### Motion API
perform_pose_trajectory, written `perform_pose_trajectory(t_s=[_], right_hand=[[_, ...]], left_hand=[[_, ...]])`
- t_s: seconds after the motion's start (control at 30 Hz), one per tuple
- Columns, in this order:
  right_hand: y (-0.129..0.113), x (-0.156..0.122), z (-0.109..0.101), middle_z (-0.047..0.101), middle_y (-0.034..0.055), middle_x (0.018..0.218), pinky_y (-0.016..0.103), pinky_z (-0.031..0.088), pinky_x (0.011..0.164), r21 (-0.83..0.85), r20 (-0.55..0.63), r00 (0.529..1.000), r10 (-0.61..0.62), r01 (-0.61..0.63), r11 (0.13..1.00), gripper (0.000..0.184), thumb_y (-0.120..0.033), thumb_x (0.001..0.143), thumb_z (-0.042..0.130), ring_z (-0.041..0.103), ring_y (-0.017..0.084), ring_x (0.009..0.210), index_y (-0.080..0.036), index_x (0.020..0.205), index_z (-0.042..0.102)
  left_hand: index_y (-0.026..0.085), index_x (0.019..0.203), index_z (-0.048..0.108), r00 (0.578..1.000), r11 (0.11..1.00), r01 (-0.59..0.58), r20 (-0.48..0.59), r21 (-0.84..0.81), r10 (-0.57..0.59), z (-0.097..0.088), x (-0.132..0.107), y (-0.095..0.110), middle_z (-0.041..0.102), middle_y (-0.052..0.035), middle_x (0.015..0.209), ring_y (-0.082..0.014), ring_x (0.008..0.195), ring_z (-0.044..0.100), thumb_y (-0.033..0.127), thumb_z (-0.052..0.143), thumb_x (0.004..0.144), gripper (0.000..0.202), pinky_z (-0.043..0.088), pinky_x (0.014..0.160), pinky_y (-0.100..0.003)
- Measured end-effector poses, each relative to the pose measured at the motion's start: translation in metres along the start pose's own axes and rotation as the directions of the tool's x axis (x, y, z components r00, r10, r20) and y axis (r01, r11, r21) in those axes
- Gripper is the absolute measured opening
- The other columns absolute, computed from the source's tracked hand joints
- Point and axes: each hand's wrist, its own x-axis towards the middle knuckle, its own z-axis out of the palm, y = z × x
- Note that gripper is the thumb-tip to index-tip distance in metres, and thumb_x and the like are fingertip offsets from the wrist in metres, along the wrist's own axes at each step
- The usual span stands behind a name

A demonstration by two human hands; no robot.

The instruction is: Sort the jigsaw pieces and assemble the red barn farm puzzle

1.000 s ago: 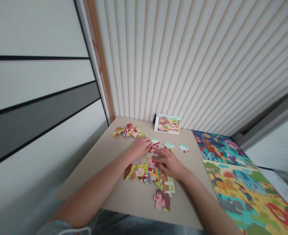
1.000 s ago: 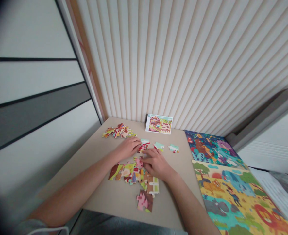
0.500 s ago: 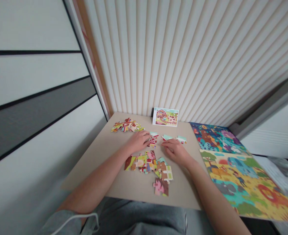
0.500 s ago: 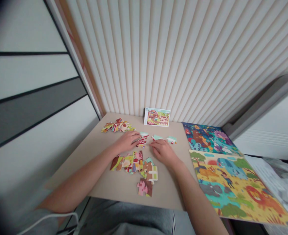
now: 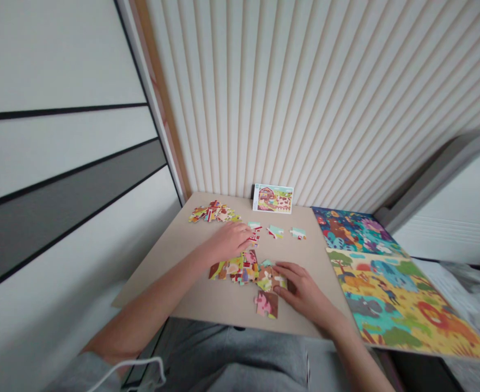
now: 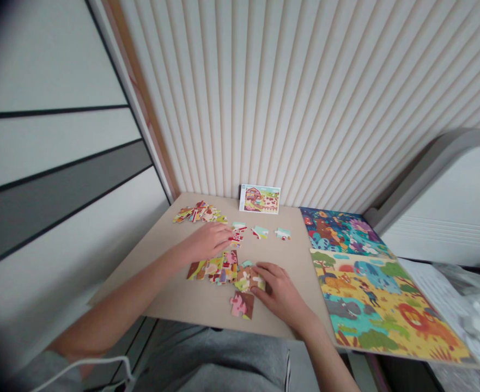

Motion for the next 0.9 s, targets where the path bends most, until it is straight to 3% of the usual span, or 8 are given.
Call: perform_pose_trajectory(t_s=[0.13,0.2,0.33,0.47,0.57,0.67,0.8,0.9], right_hand=[[-0.003,-0.006,0.003,0.058,0.0132,0.137,0.048,0.046,0.105,-0.103,-0.199,0.977,0.071,-0.092,0.990,0.039,-0.036,0.098,0.056,0.055,0.029,0.126,-0.026,0.135,0.061],[-0.013,-0.009,0.003,0.060,0.0123,0.132,0.047,0.046,0.101,-0.148,-0.232,0.971,0.057,-0.093,0.985,0.033,-0.034,0.099,0.055,0.057,0.029,0.121,-0.027,0.130,0.064],[-0.043,-0.020,0.004,0.068,0.0083,0.116,0.041,0.047,0.089,-0.154,-0.065,0.998,0.015,-0.025,0.988,0.022,-0.037,0.095,0.062,0.063,0.027,0.105,-0.031,0.115,0.070],[-0.057,-0.033,0.015,0.067,0.0069,0.116,0.041,0.047,0.090,-0.118,-0.006,0.993,0.115,-0.114,0.986,0.037,-0.035,0.088,0.072,0.063,0.028,0.105,-0.033,0.124,0.066],[-0.054,-0.038,0.021,0.067,0.0075,0.111,0.038,0.049,0.089,0.003,-0.036,0.981,0.189,-0.189,0.982,0.041,-0.028,0.086,0.072,0.063,0.026,0.102,-0.031,0.126,0.066],[-0.053,-0.040,0.021,0.067,0.0074,0.101,0.032,0.052,0.077,0.177,-0.058,0.966,0.251,-0.237,0.955,0.034,-0.027,0.087,0.070,0.065,0.023,0.087,-0.026,0.121,0.070],[-0.062,-0.038,0.026,0.067,0.0034,0.079,0.029,0.049,0.062,0.379,-0.096,0.945,0.313,-0.256,0.889,0.023,-0.042,0.093,0.062,0.061,0.018,0.067,-0.022,0.098,0.072],[-0.072,-0.030,0.042,0.064,-0.0009,0.070,0.028,0.050,0.057,0.607,-0.133,0.906,0.401,-0.245,0.756,0.034,-0.052,0.093,0.060,0.061,0.017,0.060,-0.021,0.106,0.065]], left_hand=[[0.027,0.125,0.066,0.998,0.995,0.059,0.019,-0.076,-0.057,-0.005,-0.043,0.042,0.067,-0.0069,0.125,-0.0227,0.118,0.060,0.031,0.053,0.100,0.029,0.045,0.104,-0.040],[0.028,0.133,0.061,0.995,0.990,0.095,0.014,-0.101,-0.094,0.001,-0.062,0.061,0.063,-0.0070,0.132,-0.0238,0.123,0.057,0.033,0.058,0.098,0.036,0.045,0.107,-0.042],[0.033,0.141,0.054,0.996,0.990,0.085,0.015,-0.112,-0.083,0.019,-0.079,0.083,0.056,-0.0063,0.142,-0.0258,0.136,0.048,0.032,0.061,0.095,0.047,0.038,0.115,-0.047],[0.033,0.134,0.061,0.988,0.985,0.145,-0.036,-0.097,-0.149,0.034,-0.078,0.083,0.058,-0.0057,0.140,-0.0242,0.136,0.048,0.027,0.052,0.100,0.035,0.037,0.117,-0.050],[0.031,0.133,0.062,0.979,0.980,0.185,-0.076,-0.077,-0.191,0.038,-0.076,0.081,0.058,-0.0063,0.140,-0.0248,0.136,0.048,0.025,0.050,0.101,0.034,0.036,0.118,-0.053],[0.028,0.134,0.060,0.972,0.979,0.189,-0.126,-0.076,-0.197,0.035,-0.079,0.084,0.058,-0.0078,0.140,-0.0250,0.136,0.048,0.023,0.049,0.101,0.036,0.034,0.120,-0.054],[0.025,0.130,0.062,0.948,0.974,0.196,-0.231,-0.110,-0.217,0.033,-0.086,0.086,0.061,-0.0089,0.133,-0.0248,0.133,0.050,0.020,0.048,0.100,0.033,0.037,0.118,-0.052],[0.024,0.124,0.063,0.915,0.961,0.227,-0.303,-0.158,-0.266,0.035,-0.089,0.081,0.064,-0.0088,0.127,-0.0244,0.128,0.054,0.019,0.046,0.100,0.029,0.042,0.113,-0.050]])
